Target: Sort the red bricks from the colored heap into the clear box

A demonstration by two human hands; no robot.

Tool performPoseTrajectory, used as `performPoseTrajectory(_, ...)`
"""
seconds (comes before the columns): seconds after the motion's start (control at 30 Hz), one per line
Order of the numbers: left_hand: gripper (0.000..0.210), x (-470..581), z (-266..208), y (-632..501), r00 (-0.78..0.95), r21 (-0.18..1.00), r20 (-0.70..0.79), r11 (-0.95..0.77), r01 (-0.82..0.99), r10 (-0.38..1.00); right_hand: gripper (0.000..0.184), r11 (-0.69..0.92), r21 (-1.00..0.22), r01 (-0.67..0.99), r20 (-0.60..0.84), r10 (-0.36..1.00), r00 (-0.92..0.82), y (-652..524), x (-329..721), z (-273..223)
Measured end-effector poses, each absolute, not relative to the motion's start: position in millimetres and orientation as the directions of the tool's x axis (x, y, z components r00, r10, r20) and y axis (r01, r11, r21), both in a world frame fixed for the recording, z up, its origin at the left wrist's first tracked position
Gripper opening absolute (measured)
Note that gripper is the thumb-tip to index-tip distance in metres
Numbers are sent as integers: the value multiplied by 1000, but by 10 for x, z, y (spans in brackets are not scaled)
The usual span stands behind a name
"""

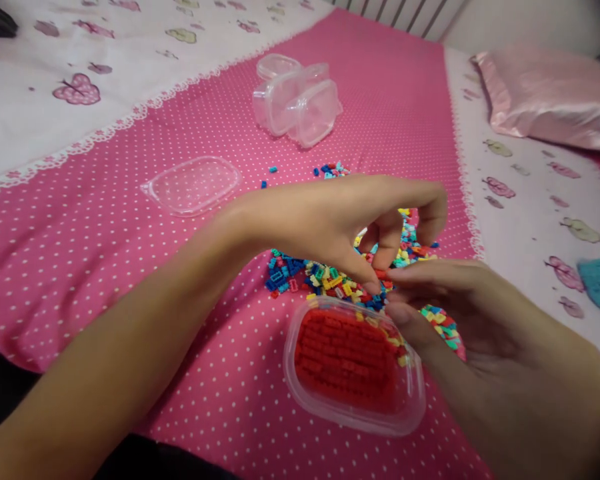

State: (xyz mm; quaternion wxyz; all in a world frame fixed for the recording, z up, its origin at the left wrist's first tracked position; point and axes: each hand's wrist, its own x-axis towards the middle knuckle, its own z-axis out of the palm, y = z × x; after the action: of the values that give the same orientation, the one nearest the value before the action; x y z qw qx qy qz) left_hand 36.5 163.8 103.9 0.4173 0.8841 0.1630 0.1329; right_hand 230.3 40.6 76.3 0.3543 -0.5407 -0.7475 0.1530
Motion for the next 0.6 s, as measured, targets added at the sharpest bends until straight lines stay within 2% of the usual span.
performPoseTrajectory(0.2,32,422,992,1639,923,805,99,-575,146,373,13,330,-668,666,349,931,-112,436,2257,716)
performPoseTrajectory(0.37,33,413,949,1668,932,762,78,-624,172,353,11,337,-606,721,352,926,-137,437,2312,733)
performPoseTrajectory(0.47,34,334,940,1751,924,729,87,-656,195,372,13,425,-542,725,339,900,-274,324,2334,793)
performPoseTrajectory(0.6,33,224,914,1864,895,702,157,-685,196,418,16,524,-521,674,260,849,-460,132,2278,822)
